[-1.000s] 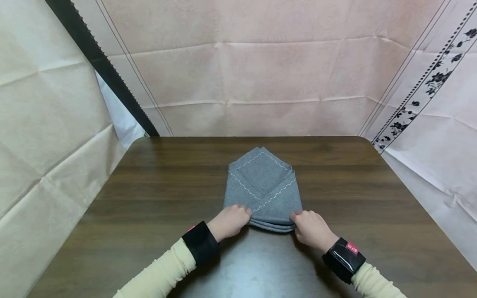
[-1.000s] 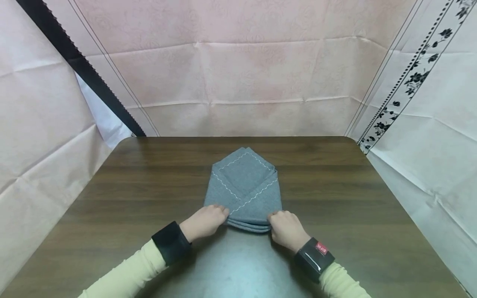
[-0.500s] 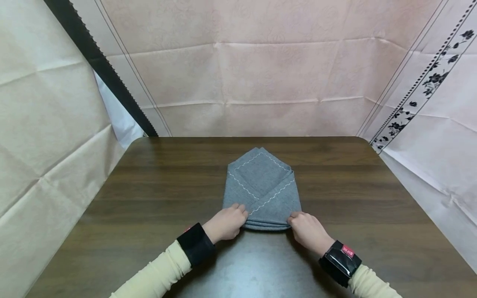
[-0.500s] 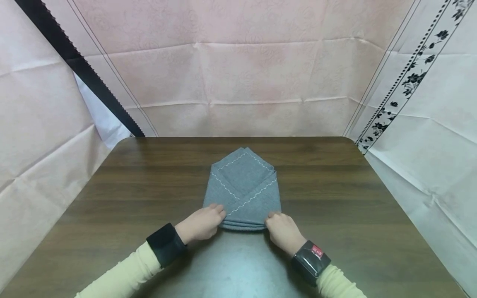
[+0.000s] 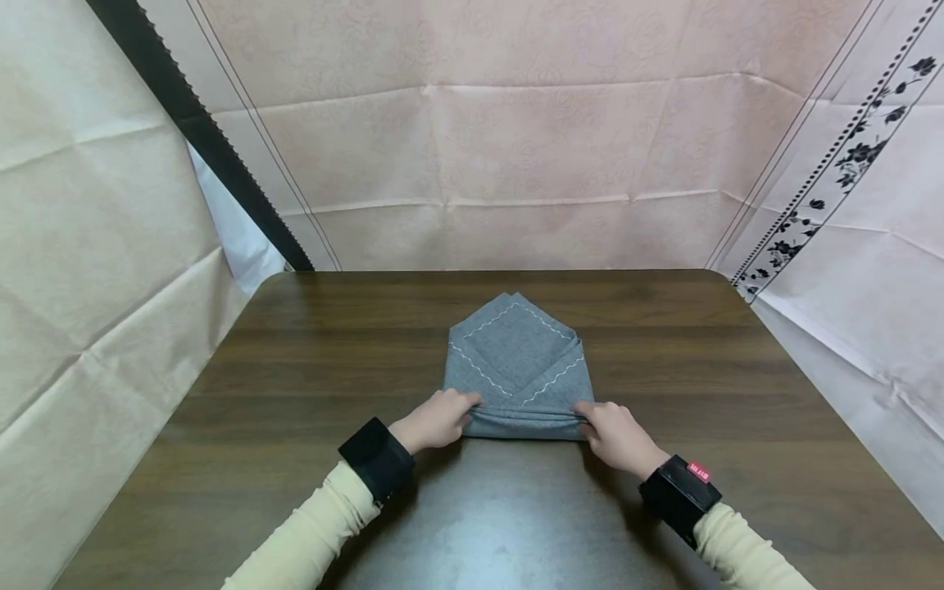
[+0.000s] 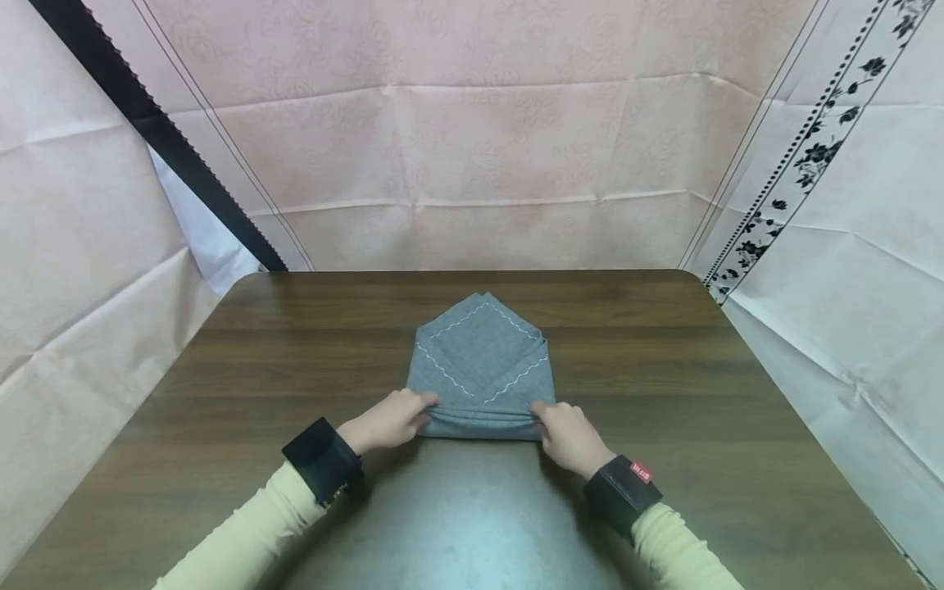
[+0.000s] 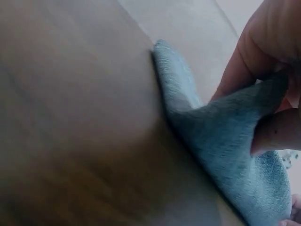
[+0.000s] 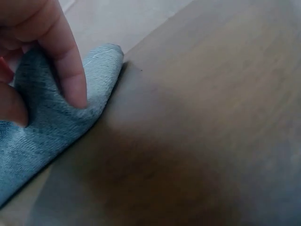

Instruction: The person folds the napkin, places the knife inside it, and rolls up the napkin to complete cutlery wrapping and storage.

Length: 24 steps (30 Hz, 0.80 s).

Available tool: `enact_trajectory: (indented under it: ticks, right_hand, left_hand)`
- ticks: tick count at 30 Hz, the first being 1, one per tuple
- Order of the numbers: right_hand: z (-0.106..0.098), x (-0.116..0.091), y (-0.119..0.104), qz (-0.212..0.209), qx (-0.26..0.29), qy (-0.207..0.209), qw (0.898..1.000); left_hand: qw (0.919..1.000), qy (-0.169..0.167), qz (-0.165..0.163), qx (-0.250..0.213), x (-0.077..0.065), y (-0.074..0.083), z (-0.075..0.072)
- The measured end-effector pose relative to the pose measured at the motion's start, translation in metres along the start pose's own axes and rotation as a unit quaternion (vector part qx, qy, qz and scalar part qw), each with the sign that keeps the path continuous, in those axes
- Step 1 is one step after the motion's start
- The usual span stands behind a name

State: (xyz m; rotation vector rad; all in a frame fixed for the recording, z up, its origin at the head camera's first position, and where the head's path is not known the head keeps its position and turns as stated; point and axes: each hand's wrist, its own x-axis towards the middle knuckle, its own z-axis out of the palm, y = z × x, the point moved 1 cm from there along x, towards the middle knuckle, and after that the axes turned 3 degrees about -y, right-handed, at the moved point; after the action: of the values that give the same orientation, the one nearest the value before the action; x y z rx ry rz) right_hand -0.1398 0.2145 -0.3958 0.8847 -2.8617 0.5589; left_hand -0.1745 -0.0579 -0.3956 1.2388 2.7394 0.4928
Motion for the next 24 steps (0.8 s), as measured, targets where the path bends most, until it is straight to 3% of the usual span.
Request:
enact_trajectory:
  ticks: [5, 10, 14, 18, 21, 24]
  right_hand:
    - [0.0, 0.004, 0.008, 0.049, 0.043, -0.007, 0.998]
    - [-0.002, 0.011, 0.009, 0.076, 0.039, -0.017, 0.996]
    - [-0.001, 0.018, 0.008, 0.089, 0.009, -0.016, 0.996]
    - [0.002, 0.024, 0.007, 0.099, -0.029, 0.002, 0.995]
    - [0.004, 0.025, 0.005, 0.086, -0.086, 0.03, 0.992]
    - [0.006, 0.025, 0.002, 0.046, -0.16, 0.068, 0.984]
  left_hand:
    - [0.9994, 0.02, -0.021, -0.021, 0.004, -0.005, 0.001]
    - [0.9962, 0.024, -0.072, 0.042, 0.007, 0.003, 0.002]
    - [0.9882, 0.013, -0.125, 0.087, 0.01, 0.007, 0.002]
    - [0.9774, 0.025, -0.153, 0.144, 0.015, 0.01, 0.003]
    - [0.9664, 0.047, -0.151, 0.202, 0.019, 0.013, 0.005]
    - [0.9556, 0.072, -0.108, 0.264, 0.021, 0.016, 0.01]
